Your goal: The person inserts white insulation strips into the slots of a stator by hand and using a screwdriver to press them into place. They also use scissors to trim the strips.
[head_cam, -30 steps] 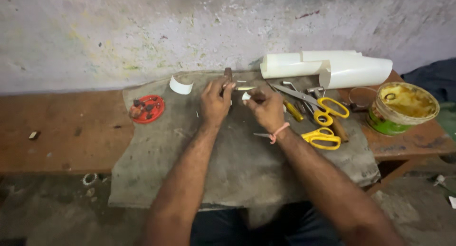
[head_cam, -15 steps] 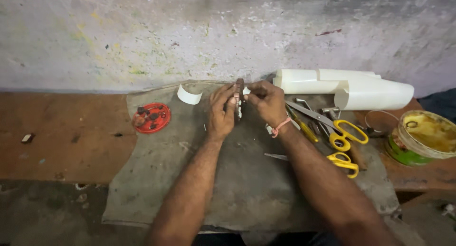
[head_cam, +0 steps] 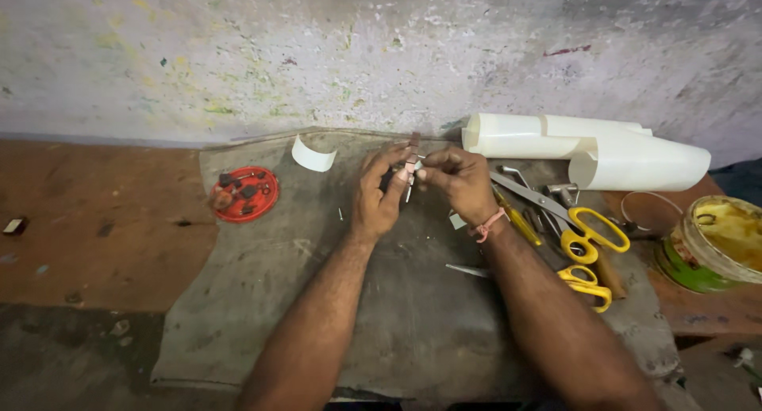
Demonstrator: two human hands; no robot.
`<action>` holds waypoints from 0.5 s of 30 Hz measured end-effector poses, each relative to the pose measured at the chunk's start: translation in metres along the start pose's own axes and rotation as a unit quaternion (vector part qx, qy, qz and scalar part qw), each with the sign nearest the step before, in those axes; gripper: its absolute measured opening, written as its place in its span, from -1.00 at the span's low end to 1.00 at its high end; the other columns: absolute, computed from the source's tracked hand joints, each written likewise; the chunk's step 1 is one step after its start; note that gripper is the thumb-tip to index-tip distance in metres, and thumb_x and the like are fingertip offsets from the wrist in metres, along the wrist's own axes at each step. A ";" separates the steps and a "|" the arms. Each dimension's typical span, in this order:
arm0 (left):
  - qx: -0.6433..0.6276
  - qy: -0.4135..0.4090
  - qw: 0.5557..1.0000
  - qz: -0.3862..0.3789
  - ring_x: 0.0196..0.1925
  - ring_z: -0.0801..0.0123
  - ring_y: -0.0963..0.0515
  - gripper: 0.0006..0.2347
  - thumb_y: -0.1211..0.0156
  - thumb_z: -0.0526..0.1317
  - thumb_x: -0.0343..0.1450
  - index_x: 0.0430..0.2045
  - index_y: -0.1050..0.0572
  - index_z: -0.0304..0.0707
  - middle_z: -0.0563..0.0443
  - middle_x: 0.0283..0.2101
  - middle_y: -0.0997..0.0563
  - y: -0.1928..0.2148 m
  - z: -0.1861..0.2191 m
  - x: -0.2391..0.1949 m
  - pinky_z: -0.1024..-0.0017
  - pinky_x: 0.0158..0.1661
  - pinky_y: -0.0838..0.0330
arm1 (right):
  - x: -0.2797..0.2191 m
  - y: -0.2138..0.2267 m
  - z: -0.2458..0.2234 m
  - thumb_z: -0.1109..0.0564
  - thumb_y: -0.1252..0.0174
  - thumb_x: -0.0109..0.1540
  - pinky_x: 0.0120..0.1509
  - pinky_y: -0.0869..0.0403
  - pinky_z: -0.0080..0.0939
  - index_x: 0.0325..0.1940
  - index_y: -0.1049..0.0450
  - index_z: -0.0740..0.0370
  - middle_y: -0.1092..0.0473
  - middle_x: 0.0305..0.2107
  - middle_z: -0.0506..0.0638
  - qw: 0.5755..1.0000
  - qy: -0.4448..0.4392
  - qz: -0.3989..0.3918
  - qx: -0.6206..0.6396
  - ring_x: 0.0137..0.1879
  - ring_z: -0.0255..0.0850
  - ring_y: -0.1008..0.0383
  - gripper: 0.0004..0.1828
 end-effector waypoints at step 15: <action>-0.006 0.018 1.000 -0.006 0.28 0.05 -0.53 -0.76 -0.13 -0.24 0.52 0.02 -0.54 -0.36 -0.19 0.15 -0.60 0.000 -0.001 -0.002 0.20 0.30 -0.35 | -0.002 -0.006 0.001 0.42 -0.23 0.24 -0.25 -0.54 -0.28 -0.28 -0.53 0.39 -0.54 -0.39 0.04 0.999 -0.025 0.030 0.033 -0.34 -0.28 -0.54 -0.95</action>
Point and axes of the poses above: each hand's wrist, its own x-axis towards the middle knuckle, its own y-axis out of the back of the hand, z = x × y, the point moved 4 cm from there along x, towards the middle knuckle
